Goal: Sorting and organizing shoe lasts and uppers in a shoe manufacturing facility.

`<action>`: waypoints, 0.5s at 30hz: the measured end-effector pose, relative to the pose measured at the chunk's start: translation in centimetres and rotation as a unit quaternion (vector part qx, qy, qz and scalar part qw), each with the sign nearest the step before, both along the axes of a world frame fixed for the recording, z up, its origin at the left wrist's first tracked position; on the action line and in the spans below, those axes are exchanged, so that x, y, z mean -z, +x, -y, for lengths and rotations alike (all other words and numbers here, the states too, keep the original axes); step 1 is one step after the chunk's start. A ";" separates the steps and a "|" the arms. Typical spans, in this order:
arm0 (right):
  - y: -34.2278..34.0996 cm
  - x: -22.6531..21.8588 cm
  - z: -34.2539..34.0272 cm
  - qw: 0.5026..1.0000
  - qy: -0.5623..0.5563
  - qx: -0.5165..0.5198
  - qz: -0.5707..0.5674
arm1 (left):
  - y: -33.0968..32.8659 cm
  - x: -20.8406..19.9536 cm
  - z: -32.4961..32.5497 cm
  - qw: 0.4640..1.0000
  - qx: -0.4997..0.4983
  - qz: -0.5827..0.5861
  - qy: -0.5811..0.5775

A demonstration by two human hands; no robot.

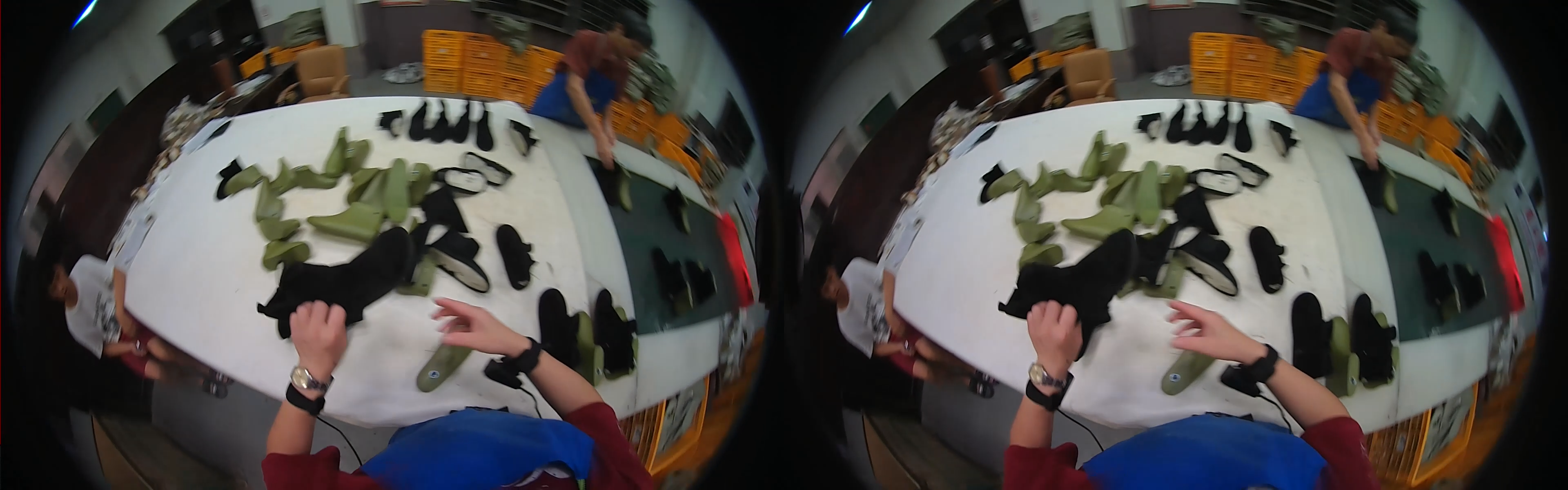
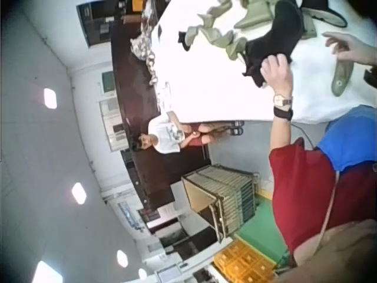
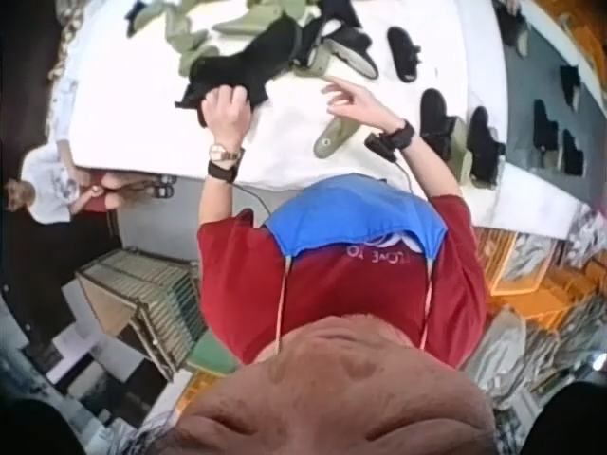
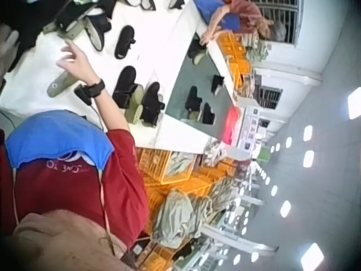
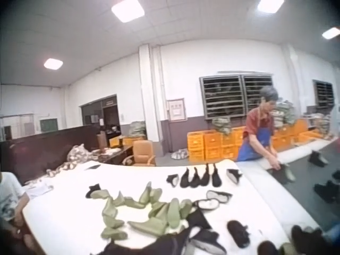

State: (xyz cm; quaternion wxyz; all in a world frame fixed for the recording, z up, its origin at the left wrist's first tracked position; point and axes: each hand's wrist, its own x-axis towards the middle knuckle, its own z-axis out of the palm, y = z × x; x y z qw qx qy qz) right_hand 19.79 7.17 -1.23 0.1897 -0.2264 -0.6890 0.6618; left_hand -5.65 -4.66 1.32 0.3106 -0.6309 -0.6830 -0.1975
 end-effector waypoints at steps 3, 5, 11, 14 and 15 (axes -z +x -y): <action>-0.9 -1.7 2.2 0.993 -0.092 -0.006 -0.071 | 8.9 -0.2 -0.1 0.990 0.133 0.031 -0.025; -0.3 -1.3 2.7 0.935 -0.326 0.072 -0.121 | 13.0 -0.2 -0.3 0.990 0.137 0.028 -0.022; 2.8 0.4 3.1 0.859 -0.430 0.099 -0.260 | 17.1 -5.4 1.6 0.893 0.416 0.172 0.018; 4.5 -0.2 3.6 0.828 -0.464 0.083 -0.303 | 15.7 -6.7 3.9 0.882 0.381 0.233 0.151; 5.1 -0.2 3.8 0.826 -0.466 0.076 -0.309 | 15.0 -6.3 3.8 0.882 0.343 0.280 0.159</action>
